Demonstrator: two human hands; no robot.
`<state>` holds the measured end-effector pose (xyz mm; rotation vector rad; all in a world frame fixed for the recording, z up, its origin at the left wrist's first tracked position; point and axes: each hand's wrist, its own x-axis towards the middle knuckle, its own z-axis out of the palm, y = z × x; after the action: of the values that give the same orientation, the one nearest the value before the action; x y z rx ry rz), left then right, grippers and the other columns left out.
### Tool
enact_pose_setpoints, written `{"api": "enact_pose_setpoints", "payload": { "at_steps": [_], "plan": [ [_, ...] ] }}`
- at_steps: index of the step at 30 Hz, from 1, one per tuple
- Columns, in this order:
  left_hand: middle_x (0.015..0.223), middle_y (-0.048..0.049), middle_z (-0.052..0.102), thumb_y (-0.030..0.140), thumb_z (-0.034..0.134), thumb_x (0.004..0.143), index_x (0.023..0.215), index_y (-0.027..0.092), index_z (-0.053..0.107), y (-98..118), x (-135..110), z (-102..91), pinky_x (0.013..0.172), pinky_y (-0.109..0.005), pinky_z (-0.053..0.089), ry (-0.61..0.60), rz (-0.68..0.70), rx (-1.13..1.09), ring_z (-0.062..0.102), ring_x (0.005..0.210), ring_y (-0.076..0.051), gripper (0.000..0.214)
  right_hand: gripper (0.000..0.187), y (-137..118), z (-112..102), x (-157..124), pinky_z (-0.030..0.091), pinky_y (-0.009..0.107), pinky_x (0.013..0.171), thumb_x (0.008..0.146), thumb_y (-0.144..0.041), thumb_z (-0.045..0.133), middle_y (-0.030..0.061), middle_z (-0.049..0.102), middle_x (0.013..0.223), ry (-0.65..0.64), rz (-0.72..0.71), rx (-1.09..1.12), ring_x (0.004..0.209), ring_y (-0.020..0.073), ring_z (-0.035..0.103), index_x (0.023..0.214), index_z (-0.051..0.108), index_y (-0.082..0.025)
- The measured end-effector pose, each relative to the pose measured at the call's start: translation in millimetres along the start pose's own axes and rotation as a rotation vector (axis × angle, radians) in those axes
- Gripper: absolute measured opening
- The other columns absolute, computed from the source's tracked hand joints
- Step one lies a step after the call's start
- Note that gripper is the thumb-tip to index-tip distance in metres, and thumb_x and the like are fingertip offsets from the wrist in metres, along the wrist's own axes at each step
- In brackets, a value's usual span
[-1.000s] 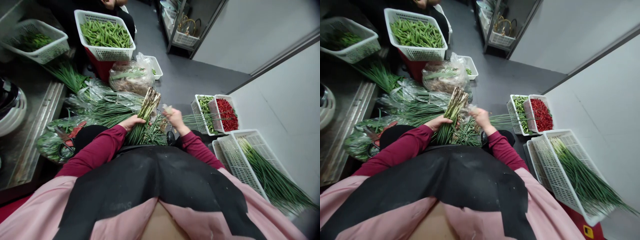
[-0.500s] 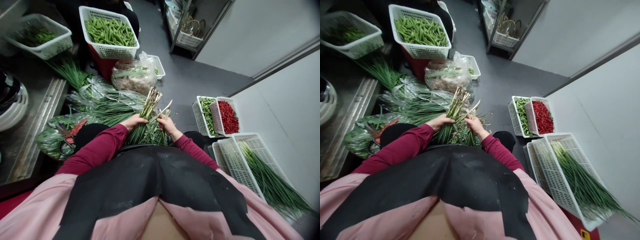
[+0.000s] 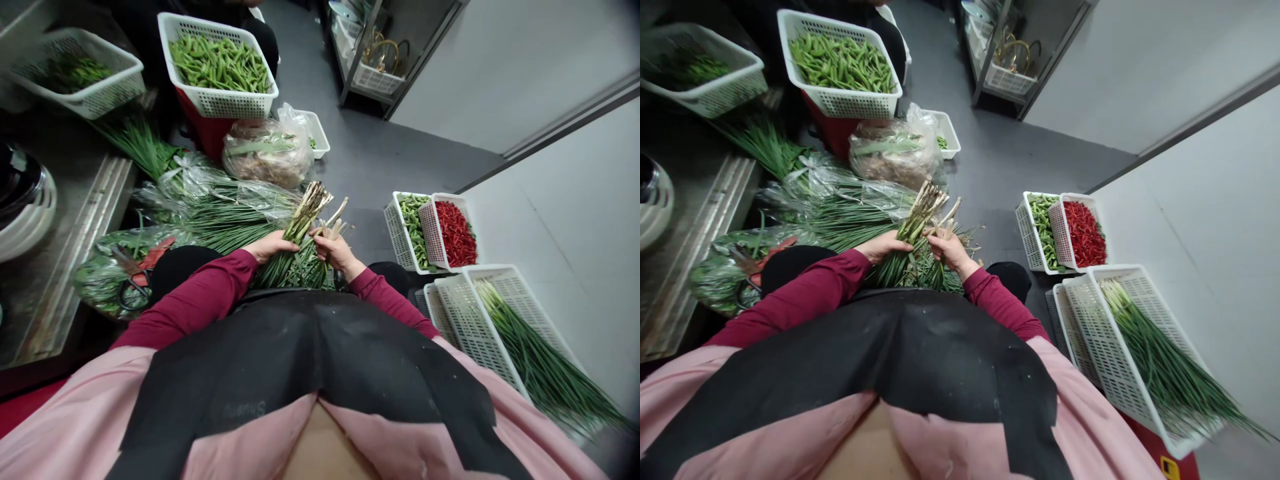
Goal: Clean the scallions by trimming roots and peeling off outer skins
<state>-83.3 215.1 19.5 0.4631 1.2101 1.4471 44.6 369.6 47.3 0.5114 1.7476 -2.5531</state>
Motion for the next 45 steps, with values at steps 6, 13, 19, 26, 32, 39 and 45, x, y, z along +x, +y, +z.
{"api": "enact_pose_setpoints", "payload": {
  "at_steps": [6, 13, 19, 26, 32, 39, 45],
  "plan": [
    [0.067, -0.0017, 0.065, 0.021, 0.076, 0.051, 0.079, 0.011, 0.064, 7.1, 5.4, -11.8, 0.064, -0.031, 0.048, 0.305, 0.055, 0.023, 0.058, 0.059, -0.015, 0.032, 0.034, -2.2, -16.4, 1.4, 0.031, 0.021, 0.041, 0.072, -0.046, 0.068, -0.0018, 0.062, 0.063, 0.197, -0.135, -0.330, 0.042, 0.0060, 0.039, 0.086, 0.058, -0.017],
    [0.056, 0.0030, 0.058, 0.019, 0.074, 0.048, 0.070, 0.013, 0.059, 21.7, 1.2, -27.6, 0.058, -0.029, 0.046, 0.531, 0.166, 0.094, 0.052, 0.050, -0.012, 0.027, 0.023, -15.1, -56.9, 0.5, 0.044, 0.026, 0.063, 0.072, -0.039, 0.066, -0.0004, 0.062, 0.064, 0.587, -0.285, -0.596, 0.061, 0.0124, 0.053, 0.075, 0.060, -0.017],
    [0.082, -0.0078, 0.072, 0.026, 0.075, 0.055, 0.083, 0.010, 0.070, 6.9, 4.4, 2.4, 0.086, -0.038, 0.047, 0.167, 0.170, 0.078, 0.064, 0.080, -0.022, 0.032, 0.023, 4.1, -21.4, 14.5, 0.047, 0.030, 0.072, 0.071, -0.039, 0.067, 0.0013, 0.064, 0.070, 0.364, -0.249, -0.602, 0.068, 0.0149, 0.056, 0.072, 0.062, -0.016],
    [0.097, -0.0101, 0.071, 0.030, 0.081, 0.054, 0.098, 0.009, 0.069, -4.6, 8.1, 4.5, 0.093, -0.039, 0.042, 0.156, 0.224, 0.158, 0.063, 0.090, -0.024, 0.050, 0.027, 14.1, -5.8, 23.0, 0.048, 0.032, 0.079, 0.067, -0.034, 0.069, 0.0032, 0.069, 0.084, 0.217, -0.188, -0.621, 0.081, 0.0188, 0.061, 0.086, 0.068, -0.015],
    [0.093, -0.0096, 0.070, 0.034, 0.080, 0.053, 0.098, 0.008, 0.066, -3.4, 7.2, 5.2, 0.086, -0.039, 0.045, 0.231, 0.177, 0.278, 0.063, 0.084, -0.024, 0.054, 0.016, 9.0, -12.5, 20.6, 0.042, 0.026, 0.064, 0.065, -0.028, 0.067, -0.0011, 0.060, 0.061, 0.244, -0.054, -0.808, 0.060, 0.0125, 0.052, 0.065, 0.063, -0.013],
    [0.086, -0.0063, 0.067, 0.035, 0.076, 0.054, 0.095, 0.008, 0.064, -5.7, 9.6, -3.4, 0.082, -0.037, 0.045, 0.233, 0.155, 0.450, 0.061, 0.081, -0.023, 0.050, 0.028, -12.5, -23.4, 4.4, 0.022, 0.020, 0.038, 0.063, -0.031, 0.070, -0.0102, 0.040, 0.046, 0.295, 0.010, -0.109, 0.037, 0.0040, 0.026, 0.074, 0.048, -0.019],
    [0.086, -0.0046, 0.066, 0.034, 0.074, 0.055, 0.095, 0.010, 0.063, -4.3, 10.1, -8.8, 0.080, -0.035, 0.045, 0.181, 0.180, 0.504, 0.060, 0.079, -0.022, 0.049, 0.032, -53.5, -56.3, -4.7, 0.022, 0.018, 0.037, 0.061, -0.023, 0.071, -0.0083, 0.047, 0.051, 0.397, -0.093, 0.098, 0.037, 0.0027, 0.025, 0.084, 0.050, -0.019]
  ]
}}
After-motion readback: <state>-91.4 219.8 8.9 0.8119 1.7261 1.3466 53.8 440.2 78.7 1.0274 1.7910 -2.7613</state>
